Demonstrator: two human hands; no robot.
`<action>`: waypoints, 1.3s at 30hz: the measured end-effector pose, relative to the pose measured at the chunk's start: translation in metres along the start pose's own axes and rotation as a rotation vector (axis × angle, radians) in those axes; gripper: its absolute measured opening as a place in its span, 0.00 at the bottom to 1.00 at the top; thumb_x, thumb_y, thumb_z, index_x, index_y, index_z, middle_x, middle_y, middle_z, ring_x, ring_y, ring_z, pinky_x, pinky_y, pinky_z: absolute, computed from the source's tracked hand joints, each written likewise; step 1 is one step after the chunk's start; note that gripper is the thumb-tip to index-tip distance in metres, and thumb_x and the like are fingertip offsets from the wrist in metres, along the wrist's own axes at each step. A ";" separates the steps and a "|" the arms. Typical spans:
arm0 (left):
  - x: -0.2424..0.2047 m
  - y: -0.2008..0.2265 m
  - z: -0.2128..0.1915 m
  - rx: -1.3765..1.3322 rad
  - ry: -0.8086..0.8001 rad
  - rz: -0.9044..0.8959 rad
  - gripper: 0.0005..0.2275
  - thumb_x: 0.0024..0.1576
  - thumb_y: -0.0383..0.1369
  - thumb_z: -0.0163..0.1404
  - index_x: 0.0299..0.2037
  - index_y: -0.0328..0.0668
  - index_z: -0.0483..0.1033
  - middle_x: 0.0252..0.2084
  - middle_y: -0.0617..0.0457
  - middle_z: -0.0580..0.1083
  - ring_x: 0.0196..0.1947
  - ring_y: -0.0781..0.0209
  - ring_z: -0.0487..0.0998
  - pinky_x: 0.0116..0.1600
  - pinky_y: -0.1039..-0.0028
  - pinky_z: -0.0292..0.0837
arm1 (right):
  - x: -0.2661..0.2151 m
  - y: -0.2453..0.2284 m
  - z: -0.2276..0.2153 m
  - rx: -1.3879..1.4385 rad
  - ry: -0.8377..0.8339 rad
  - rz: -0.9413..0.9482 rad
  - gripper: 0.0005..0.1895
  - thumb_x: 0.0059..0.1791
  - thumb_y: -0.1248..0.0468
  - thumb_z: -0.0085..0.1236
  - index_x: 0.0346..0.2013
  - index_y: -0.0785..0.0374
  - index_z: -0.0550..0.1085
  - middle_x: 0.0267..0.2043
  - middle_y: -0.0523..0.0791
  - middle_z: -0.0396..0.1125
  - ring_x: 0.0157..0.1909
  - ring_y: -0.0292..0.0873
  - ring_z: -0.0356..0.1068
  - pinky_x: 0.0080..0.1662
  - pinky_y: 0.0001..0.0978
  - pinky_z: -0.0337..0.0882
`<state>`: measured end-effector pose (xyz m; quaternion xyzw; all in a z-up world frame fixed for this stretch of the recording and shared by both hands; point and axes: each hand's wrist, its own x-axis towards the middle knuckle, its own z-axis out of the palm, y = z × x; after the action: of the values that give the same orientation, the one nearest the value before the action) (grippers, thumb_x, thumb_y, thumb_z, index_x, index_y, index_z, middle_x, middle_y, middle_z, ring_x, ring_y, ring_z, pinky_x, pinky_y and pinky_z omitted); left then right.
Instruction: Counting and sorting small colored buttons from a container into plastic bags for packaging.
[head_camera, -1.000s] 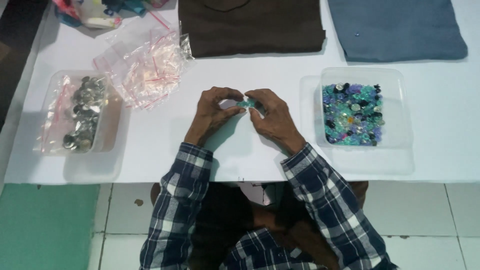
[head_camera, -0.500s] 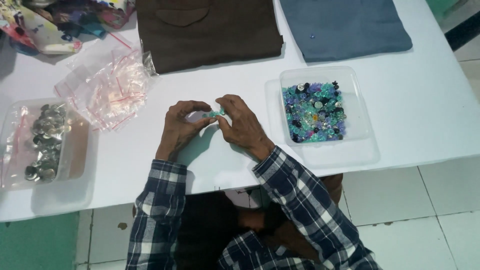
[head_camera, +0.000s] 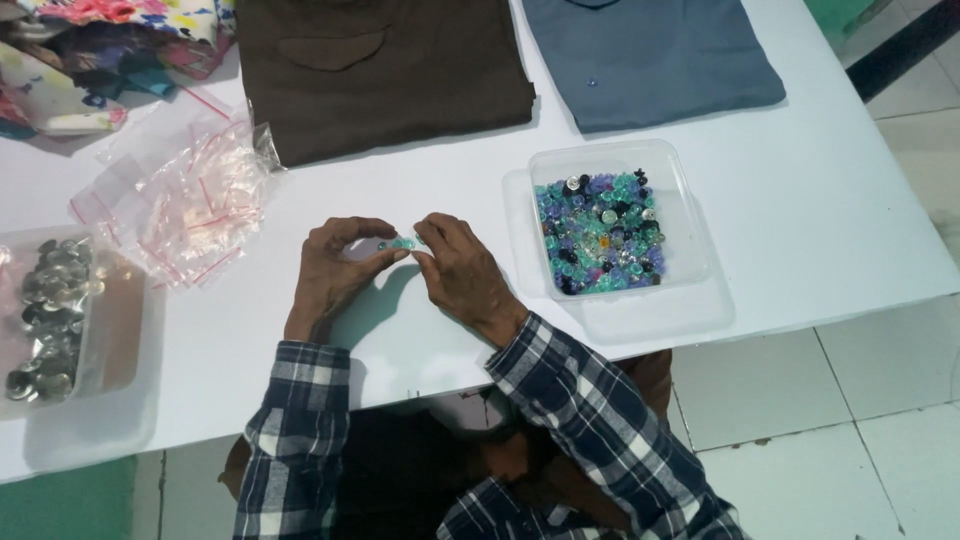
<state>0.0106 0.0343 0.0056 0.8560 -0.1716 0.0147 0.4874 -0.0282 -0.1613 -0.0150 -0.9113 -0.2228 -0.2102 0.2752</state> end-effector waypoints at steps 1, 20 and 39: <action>0.000 -0.001 0.000 -0.001 -0.008 -0.004 0.14 0.49 0.36 0.67 0.43 0.46 0.82 0.41 0.48 0.80 0.52 0.44 0.77 0.60 0.50 0.67 | 0.000 0.001 0.001 0.002 -0.003 0.008 0.15 0.55 0.61 0.51 0.54 0.66 0.70 0.48 0.49 0.64 0.52 0.47 0.72 0.51 0.30 0.77; -0.006 -0.003 -0.005 -0.051 0.032 0.166 0.12 0.57 0.41 0.60 0.45 0.44 0.82 0.40 0.45 0.81 0.49 0.42 0.79 0.55 0.52 0.72 | -0.010 -0.037 -0.030 -0.100 0.293 -0.184 0.13 0.56 0.62 0.53 0.53 0.63 0.73 0.48 0.48 0.66 0.47 0.45 0.74 0.44 0.27 0.79; 0.000 0.061 0.040 0.145 0.302 0.510 0.07 0.58 0.32 0.60 0.43 0.40 0.81 0.40 0.47 0.80 0.47 0.49 0.81 0.56 0.62 0.70 | -0.003 0.109 -0.173 -0.456 -0.542 0.398 0.18 0.46 0.72 0.61 0.51 0.62 0.81 0.40 0.56 0.77 0.45 0.59 0.78 0.47 0.47 0.79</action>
<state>-0.0141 -0.0277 0.0353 0.8059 -0.3052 0.2758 0.4258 -0.0187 -0.3468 0.0704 -0.9967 -0.0542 0.0510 0.0328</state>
